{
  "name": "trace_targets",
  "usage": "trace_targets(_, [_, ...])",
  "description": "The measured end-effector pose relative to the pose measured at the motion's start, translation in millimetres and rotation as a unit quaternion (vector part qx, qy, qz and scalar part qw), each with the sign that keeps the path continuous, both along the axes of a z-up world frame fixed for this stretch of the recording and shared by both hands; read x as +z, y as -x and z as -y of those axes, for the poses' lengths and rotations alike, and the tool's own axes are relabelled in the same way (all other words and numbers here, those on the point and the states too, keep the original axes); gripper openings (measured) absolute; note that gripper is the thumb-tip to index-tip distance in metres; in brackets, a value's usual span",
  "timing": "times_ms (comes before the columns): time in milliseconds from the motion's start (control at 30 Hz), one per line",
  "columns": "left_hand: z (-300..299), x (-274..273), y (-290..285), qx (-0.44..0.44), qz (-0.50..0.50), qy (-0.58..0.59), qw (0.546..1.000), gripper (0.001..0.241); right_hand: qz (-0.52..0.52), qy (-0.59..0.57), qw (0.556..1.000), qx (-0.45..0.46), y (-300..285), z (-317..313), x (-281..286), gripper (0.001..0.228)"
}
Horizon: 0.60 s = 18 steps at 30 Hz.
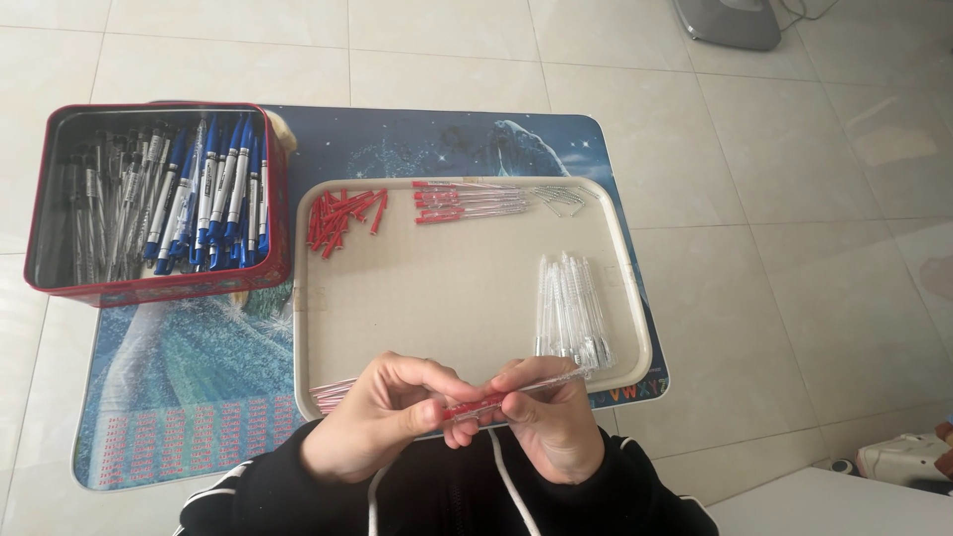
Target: Assembling ballpoint pens by inserting ink refills into barrels and attaching caps.
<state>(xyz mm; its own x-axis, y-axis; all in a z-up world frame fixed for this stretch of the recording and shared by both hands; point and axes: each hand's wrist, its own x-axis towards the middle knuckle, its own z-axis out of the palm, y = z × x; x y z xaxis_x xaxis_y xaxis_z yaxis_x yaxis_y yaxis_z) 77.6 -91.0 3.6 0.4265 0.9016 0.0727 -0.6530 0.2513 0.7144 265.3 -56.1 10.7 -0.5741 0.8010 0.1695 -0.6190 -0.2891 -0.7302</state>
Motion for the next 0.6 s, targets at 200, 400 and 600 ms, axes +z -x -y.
trace_targets(200, [2, -5, -3, 0.029, -0.001, 0.024, 0.999, 0.031, 0.011, -0.011, 1.000, -0.008, -3, 1, -6, 0.015])
trace_targets(400, [1, -3, -3, 0.011, 0.014, -0.013, 1.000, 0.044, 0.086, 0.037, 0.993, -0.065, -10, 1, -16, 0.007])
trace_targets(600, [2, -12, -5, 0.047, 0.002, 0.025, 0.999, 0.027, 0.034, -0.010, 0.999, -0.004, -7, -1, -13, 0.018])
